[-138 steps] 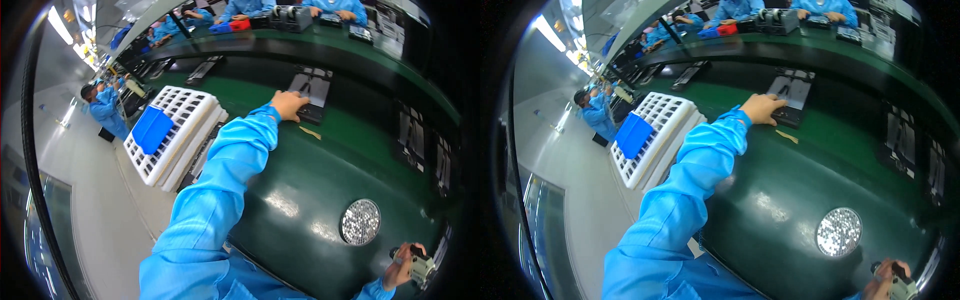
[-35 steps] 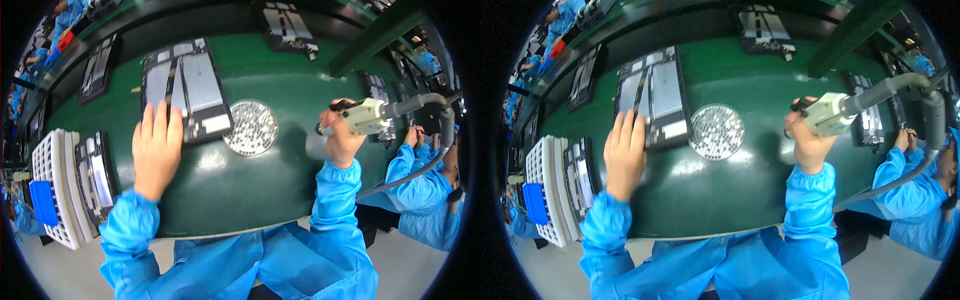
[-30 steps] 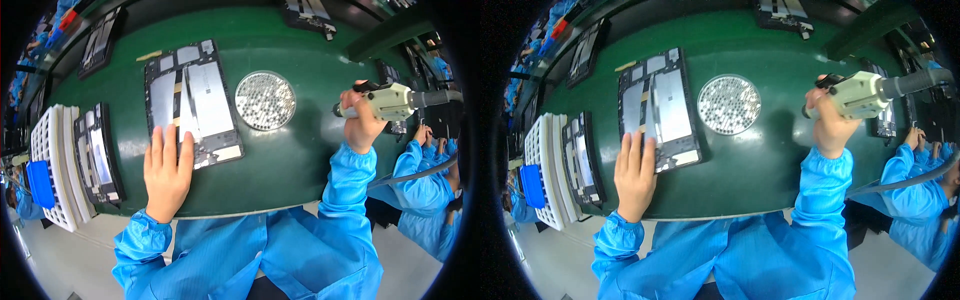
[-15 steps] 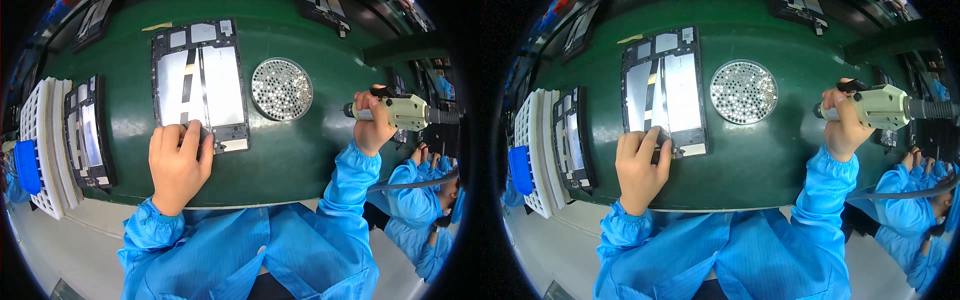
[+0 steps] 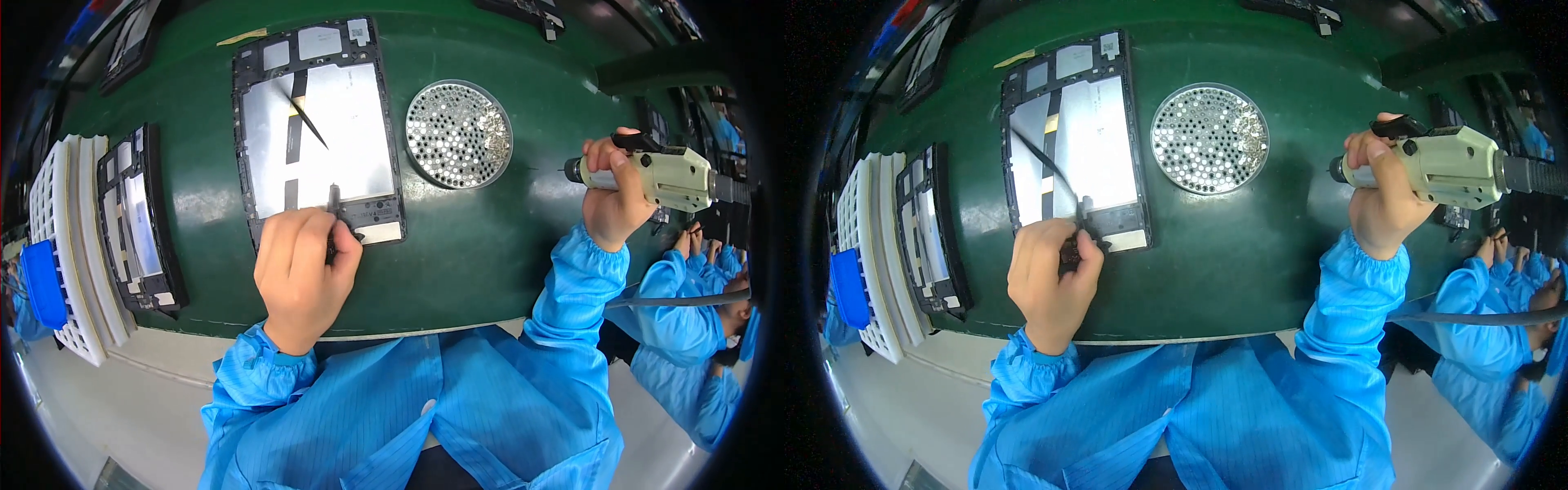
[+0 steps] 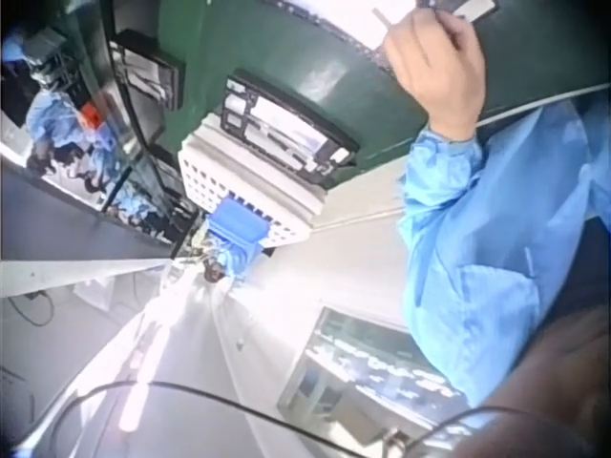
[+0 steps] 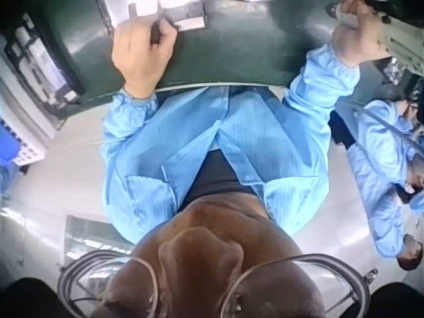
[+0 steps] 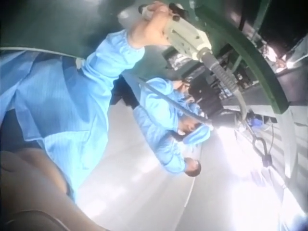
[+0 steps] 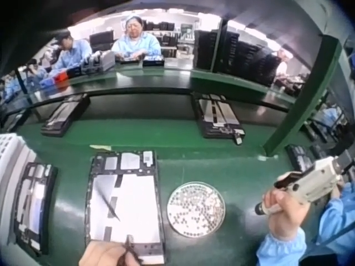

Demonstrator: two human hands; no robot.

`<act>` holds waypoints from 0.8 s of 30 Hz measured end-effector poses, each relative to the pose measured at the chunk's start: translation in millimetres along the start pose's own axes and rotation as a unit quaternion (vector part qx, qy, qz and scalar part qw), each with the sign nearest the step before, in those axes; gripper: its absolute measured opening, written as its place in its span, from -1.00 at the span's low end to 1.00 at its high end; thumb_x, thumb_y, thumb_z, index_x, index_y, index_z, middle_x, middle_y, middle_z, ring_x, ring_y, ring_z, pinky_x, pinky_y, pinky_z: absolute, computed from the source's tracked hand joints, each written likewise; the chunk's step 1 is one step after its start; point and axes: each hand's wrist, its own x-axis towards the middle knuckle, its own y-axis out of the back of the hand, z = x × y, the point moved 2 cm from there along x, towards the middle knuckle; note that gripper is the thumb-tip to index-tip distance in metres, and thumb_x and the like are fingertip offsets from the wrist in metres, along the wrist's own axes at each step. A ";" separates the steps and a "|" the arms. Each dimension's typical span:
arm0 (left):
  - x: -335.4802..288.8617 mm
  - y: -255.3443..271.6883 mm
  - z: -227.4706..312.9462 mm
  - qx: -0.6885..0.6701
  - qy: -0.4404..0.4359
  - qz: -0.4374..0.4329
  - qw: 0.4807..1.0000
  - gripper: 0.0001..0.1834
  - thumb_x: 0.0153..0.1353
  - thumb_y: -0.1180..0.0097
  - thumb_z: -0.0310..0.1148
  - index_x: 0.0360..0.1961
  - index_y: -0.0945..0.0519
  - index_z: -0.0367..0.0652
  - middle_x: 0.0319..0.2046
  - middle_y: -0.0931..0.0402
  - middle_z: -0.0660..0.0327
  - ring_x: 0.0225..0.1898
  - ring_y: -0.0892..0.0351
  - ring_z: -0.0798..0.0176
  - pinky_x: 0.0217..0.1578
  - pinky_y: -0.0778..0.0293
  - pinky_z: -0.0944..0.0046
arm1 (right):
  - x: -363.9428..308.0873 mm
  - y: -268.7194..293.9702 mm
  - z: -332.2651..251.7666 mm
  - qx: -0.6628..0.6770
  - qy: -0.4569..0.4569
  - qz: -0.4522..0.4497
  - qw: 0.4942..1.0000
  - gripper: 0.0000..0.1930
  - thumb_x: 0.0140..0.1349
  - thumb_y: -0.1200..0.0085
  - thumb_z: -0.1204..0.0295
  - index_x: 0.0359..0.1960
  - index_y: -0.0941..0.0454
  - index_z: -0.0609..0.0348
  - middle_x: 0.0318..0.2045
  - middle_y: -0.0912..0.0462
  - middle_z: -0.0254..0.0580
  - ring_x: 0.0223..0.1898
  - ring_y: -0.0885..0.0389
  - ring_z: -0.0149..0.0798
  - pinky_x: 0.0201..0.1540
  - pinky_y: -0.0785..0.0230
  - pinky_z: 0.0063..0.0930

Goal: The person assembles electronic tablets on a production line by positioning internal components into tablet housings by hand, driving screws using an electric screwdriver, and placing the finished tablet assemblies onto the upper conveyor.

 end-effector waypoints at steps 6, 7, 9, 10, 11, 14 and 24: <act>-1.2 -0.4 -2.2 -0.030 -0.001 -0.045 0.999 -0.63 -0.19 -0.32 -0.57 -0.27 -0.54 -0.29 -0.32 -0.46 0.07 -0.31 -0.47 0.03 -0.33 -0.40 0.16 | -0.8 2.3 1.4 0.004 -0.001 -0.016 1.000 -0.71 0.02 -0.02 0.58 -0.17 -0.48 0.43 -0.57 -0.49 -0.12 -0.59 -0.43 -0.25 -0.35 -0.37 -0.25; -0.5 -0.3 -2.3 -0.030 -0.001 -0.045 0.999 -0.63 -0.19 -0.32 -0.57 -0.27 -0.54 -0.29 -0.32 -0.46 0.07 -0.31 -0.47 0.03 -0.33 -0.40 0.16 | -2.0 2.2 0.4 0.004 -0.001 -0.016 1.000 -0.71 0.02 -0.02 0.58 -0.17 -0.48 0.43 -0.57 -0.49 -0.12 -0.59 -0.43 -0.25 -0.35 -0.37 -0.25; 2.0 -0.2 -3.3 -0.010 0.017 -0.051 0.998 -0.56 -0.17 -0.32 -0.51 -0.17 -0.54 -0.27 -0.25 -0.43 0.05 -0.22 -0.43 0.00 -0.21 -0.35 0.11 | -3.5 0.6 -1.1 -0.041 -0.018 -0.026 0.999 -0.69 0.07 0.01 0.51 -0.12 -0.42 0.36 -0.56 -0.43 -0.18 -0.50 -0.37 -0.25 -0.22 -0.28 -0.17; 1.0 -0.9 -4.1 -0.017 0.029 -0.064 0.997 -0.50 -0.19 -0.28 -0.52 -0.10 -0.53 -0.26 -0.17 -0.43 0.02 -0.12 -0.42 -0.04 -0.10 -0.31 0.08 | -3.3 0.6 -0.8 -0.041 -0.019 -0.025 0.999 -0.69 0.07 0.01 0.51 -0.12 -0.42 0.36 -0.56 -0.43 -0.18 -0.50 -0.37 -0.25 -0.22 -0.28 -0.17; 3.6 1.8 -3.1 -0.017 0.029 -0.064 0.997 -0.50 -0.19 -0.28 -0.52 -0.10 -0.53 -0.26 -0.17 -0.43 0.02 -0.12 -0.42 -0.04 -0.10 -0.31 0.08 | -2.6 0.6 -0.3 -0.020 -0.010 -0.021 1.000 -0.70 0.04 -0.01 0.54 -0.15 -0.46 0.39 -0.56 -0.47 -0.15 -0.54 -0.41 -0.25 -0.28 -0.33 -0.20; 19.4 14.0 -1.0 -0.033 0.039 -0.110 0.993 -0.50 -0.24 -0.24 -0.56 -0.12 -0.54 -0.24 -0.11 -0.44 0.02 -0.02 -0.42 -0.10 -0.04 -0.31 0.06 | -2.3 1.5 0.7 0.002 -0.004 -0.017 1.000 -0.71 0.02 -0.03 0.58 -0.17 -0.49 0.42 -0.56 -0.51 -0.10 -0.57 -0.45 -0.24 -0.34 -0.38 -0.24; 17.5 32.4 -21.1 -0.061 -0.068 -0.167 0.982 -0.68 -0.21 -0.23 -0.67 -0.33 -0.55 -0.25 -0.36 -0.46 0.12 -0.28 -0.47 0.03 -0.25 -0.39 0.13 | -1.0 4.9 -0.3 0.003 -0.011 -0.030 0.999 -0.71 0.03 -0.04 0.56 -0.16 -0.50 0.39 -0.54 -0.53 -0.11 -0.55 -0.46 -0.24 -0.30 -0.41 -0.24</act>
